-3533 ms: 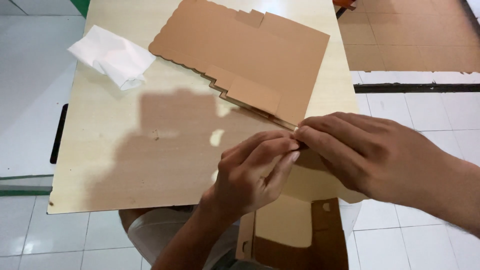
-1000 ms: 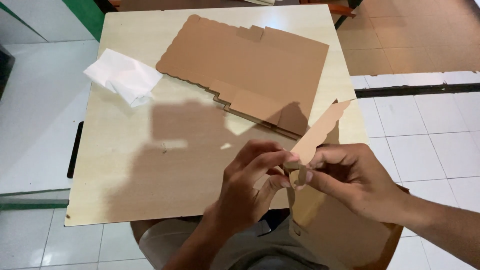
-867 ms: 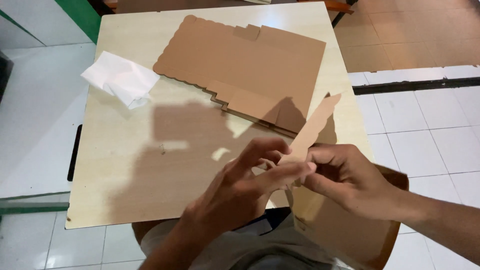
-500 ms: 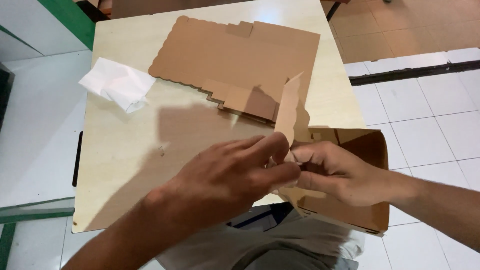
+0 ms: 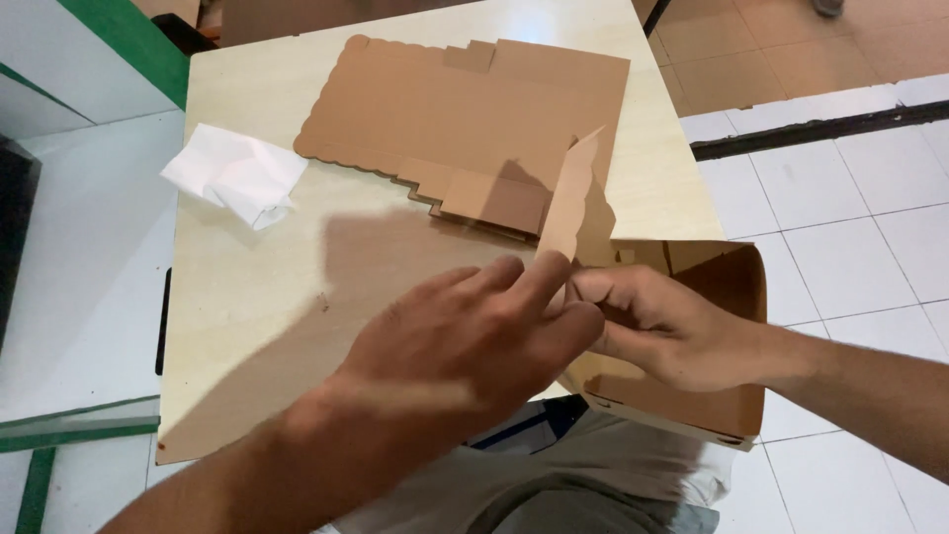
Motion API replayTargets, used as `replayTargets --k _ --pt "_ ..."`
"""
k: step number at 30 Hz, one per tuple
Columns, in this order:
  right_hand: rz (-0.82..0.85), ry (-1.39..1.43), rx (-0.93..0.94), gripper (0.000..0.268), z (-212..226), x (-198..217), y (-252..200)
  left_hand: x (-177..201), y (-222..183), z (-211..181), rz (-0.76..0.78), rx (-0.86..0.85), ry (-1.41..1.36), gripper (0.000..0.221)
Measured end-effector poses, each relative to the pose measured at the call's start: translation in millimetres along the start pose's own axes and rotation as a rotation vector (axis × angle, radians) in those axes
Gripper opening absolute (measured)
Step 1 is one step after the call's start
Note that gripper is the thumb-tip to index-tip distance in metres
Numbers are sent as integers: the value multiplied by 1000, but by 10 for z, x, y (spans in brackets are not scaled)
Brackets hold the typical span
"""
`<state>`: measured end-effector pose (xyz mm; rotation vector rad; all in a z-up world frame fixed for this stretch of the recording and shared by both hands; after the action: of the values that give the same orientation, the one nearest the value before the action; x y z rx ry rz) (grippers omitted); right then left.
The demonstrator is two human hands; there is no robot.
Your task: Folding and assembling a flat cardboard sheet into a box by tucking in the flaps
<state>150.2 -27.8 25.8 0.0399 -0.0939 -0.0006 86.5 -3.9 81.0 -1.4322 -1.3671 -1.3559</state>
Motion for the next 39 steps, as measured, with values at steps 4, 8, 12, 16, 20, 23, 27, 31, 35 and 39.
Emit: replayTargets --k 4,8,12,16,20,23,27,31,35,39 --pt "-78 -140 66 26 91 44 4 175 71 -161 -247 -63 403 8" --pt "-195 -258 -29 28 -112 170 -38 130 179 -153 -267 5 541 18" --pt "-186 -266 25 21 -20 125 -10 166 206 -136 -240 -44 482 3" --pt "-116 -235 23 20 31 75 20 135 195 -94 -152 -94 315 15" --pt "-23 -250 67 19 -3 51 20 77 171 -82 -104 -129 293 13" --pt "44 -206 44 20 76 -32 62 60 173 -64 -42 -118 268 15" --pt "89 -159 20 26 40 -19 106 49 72 12 -35 -82 241 23" --pt "55 -5 55 20 56 59 161 168 -91 72 -130 57 -117 39" --pt "-39 -100 101 23 142 87 201 12 -488 311 -476 212 -340 41" --pt "-120 -36 57 23 23 -39 295 -167 -740 439 -866 378 -463 41"
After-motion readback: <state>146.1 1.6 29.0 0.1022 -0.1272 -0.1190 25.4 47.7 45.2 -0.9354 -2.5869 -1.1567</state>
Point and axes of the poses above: each hand's wrist, its own y-axis towards the middle knuckle, its own x-axis out of the back of the hand, z = x × y, the point moved 10 cm from there along y, towards the middle knuckle, and after that the axes turned 6 degrees about -z, right-handed, at the moved point
